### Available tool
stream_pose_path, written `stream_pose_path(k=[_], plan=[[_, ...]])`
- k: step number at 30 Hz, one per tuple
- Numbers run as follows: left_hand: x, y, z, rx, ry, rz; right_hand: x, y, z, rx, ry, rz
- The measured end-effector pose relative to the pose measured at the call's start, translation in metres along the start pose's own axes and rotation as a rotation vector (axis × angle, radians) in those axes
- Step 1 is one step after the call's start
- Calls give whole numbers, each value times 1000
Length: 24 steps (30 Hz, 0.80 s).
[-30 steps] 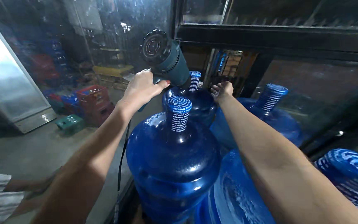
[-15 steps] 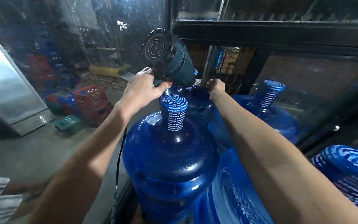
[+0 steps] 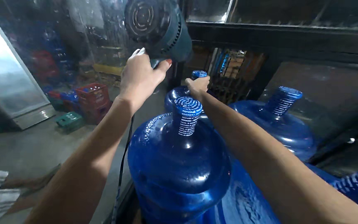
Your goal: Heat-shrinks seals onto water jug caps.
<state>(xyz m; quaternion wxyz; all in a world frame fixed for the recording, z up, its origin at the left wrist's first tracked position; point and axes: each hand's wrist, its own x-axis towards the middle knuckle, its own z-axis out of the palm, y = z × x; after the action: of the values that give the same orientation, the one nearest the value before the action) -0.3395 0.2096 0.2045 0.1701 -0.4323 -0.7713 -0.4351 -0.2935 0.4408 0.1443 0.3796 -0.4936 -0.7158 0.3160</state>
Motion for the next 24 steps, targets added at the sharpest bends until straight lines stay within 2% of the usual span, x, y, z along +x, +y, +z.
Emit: stream_pose_path(k=[2,5,7,9,14,18,21,24], plan=[[-1,2,-4,-25,-8,-12,16,21,1,145,-36,-138],[-2,4,-7,-54,-13,-25,39,45,-11,413,-264,-298],[-2,6,-8,-59,-23,-44,48,47,-19,521,-407,-297],[-2,7,-10,-61,-52,-79,49,47,-24,515,-458,-282],[2,1,-2,-114,-140,-130,45,54,-36,283,-499,-278],[4,0,2,-94,-200,-137,35,53,-48,156,-509,-164],[4,-1,3,-96,-217,-137,29,56,-58,239,-429,-107],[5,-2,5,-89,-229,-148,46,67,-57,414,-290,-87]])
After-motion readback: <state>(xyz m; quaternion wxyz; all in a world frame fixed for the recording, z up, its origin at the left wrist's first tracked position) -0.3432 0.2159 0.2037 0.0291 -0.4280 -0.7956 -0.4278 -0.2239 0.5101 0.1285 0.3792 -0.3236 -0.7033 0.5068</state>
